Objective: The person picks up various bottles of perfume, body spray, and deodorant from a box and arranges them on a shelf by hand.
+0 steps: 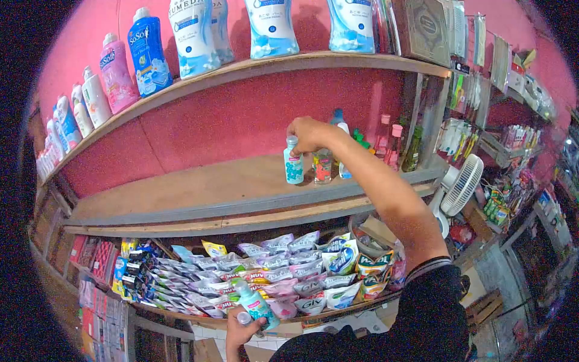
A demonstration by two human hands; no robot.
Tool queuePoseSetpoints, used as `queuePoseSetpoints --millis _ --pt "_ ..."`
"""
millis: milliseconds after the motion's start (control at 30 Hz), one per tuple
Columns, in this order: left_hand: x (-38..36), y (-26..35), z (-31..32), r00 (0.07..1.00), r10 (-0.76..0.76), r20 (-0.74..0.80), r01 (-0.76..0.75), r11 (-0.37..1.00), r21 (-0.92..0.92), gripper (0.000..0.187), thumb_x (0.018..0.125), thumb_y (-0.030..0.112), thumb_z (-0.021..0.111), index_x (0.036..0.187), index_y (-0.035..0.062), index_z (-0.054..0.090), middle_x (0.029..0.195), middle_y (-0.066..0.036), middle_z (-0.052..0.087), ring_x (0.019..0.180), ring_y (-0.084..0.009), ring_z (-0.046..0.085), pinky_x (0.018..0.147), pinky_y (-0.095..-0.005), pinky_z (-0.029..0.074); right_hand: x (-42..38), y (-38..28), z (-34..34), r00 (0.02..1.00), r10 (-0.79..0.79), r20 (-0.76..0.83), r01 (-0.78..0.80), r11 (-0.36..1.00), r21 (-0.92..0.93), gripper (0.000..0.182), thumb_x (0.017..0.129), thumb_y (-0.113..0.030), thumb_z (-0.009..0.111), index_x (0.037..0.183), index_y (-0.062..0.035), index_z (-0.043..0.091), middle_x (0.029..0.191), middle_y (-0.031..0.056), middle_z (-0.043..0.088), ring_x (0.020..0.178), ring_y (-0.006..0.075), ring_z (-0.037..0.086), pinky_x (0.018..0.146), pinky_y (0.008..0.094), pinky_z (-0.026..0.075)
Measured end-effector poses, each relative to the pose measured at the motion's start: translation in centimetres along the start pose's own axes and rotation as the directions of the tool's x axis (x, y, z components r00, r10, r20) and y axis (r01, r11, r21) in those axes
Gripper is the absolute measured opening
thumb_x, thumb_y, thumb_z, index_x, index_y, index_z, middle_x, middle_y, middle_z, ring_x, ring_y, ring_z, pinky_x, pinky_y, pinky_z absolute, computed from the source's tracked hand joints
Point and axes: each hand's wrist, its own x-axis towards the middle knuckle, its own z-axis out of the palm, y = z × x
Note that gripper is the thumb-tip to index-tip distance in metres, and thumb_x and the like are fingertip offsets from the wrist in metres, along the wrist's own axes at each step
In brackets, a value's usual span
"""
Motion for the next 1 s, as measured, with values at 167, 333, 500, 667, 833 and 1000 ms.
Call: queuePoseSetpoints --millis 167,333,500,667,833,1000 --pt "0.1 0.1 1.1 0.999 -0.013 -0.034 0.013 1.000 -0.009 0.015 0.077 0.011 0.079 0.085 0.0005 0.071 0.079 -0.003 0.069 0.072 -0.0081 0.061 0.064 -0.0261 0.049 1.2 0.4 0.9 1.000 0.013 0.026 -0.012 0.999 -0.049 0.029 0.073 -0.011 0.079 0.095 0.0027 0.066 0.083 0.0165 0.070 0.069 0.0217 0.071 0.063 0.0363 0.055" --pt "0.2 0.1 1.7 0.997 -0.002 -0.082 0.001 1.000 -0.012 0.016 0.076 0.010 0.079 0.085 0.0000 0.071 0.081 -0.004 0.069 0.072 -0.0089 0.062 0.064 -0.0272 0.050 1.3 0.0 0.9 0.998 0.039 0.059 -0.033 0.995 -0.096 0.031 0.073 -0.011 0.079 0.096 0.0042 0.066 0.081 0.0177 0.070 0.066 0.0222 0.071 0.062 0.0376 0.055" --pt "0.4 -0.2 1.6 0.997 0.026 -0.072 -0.025 1.000 0.014 0.016 0.076 0.011 0.079 0.085 0.0004 0.070 0.080 -0.004 0.069 0.072 -0.0092 0.062 0.064 -0.0278 0.050 1.8 0.3 1.1 0.994 0.051 0.097 -0.037 0.989 -0.140 0.034 0.072 -0.012 0.079 0.098 0.0053 0.065 0.084 0.0193 0.070 0.067 0.0235 0.071 0.062 0.0381 0.056" --pt "0.6 -0.8 1.3 0.997 0.006 -0.082 -0.003 0.999 0.038 0.017 0.076 0.011 0.079 0.086 0.0008 0.070 0.081 -0.004 0.069 0.072 -0.0087 0.061 0.065 -0.0270 0.049 2.0 0.9 1.5 0.997 0.001 0.075 0.010 0.989 -0.147 0.037 0.071 -0.015 0.080 0.099 0.0052 0.066 0.086 0.0202 0.071 0.067 0.0247 0.072 0.063 0.0381 0.056" --pt "1.0 -0.1 1.3 0.997 -0.042 -0.067 0.040 0.999 -0.026 0.017 0.076 0.010 0.079 0.087 0.0002 0.070 0.082 -0.002 0.068 0.073 -0.0083 0.061 0.065 -0.0265 0.049 2.1 1.2 1.6 0.995 0.037 0.088 -0.027 0.993 -0.119 0.033 0.072 -0.013 0.079 0.096 0.0043 0.066 0.083 0.0186 0.071 0.065 0.0244 0.071 0.063 0.0383 0.056" --pt "1.4 0.1 1.0 0.998 -0.040 -0.045 0.039 0.999 -0.016 0.017 0.077 0.010 0.078 0.087 -0.0003 0.070 0.082 -0.002 0.068 0.073 -0.0077 0.060 0.065 -0.0261 0.048 2.4 1.1 1.8 0.988 0.111 0.104 -0.103 0.992 -0.079 0.034 0.071 -0.013 0.080 0.098 0.0036 0.067 0.082 0.0172 0.071 0.064 0.0242 0.071 0.064 0.0379 0.056"
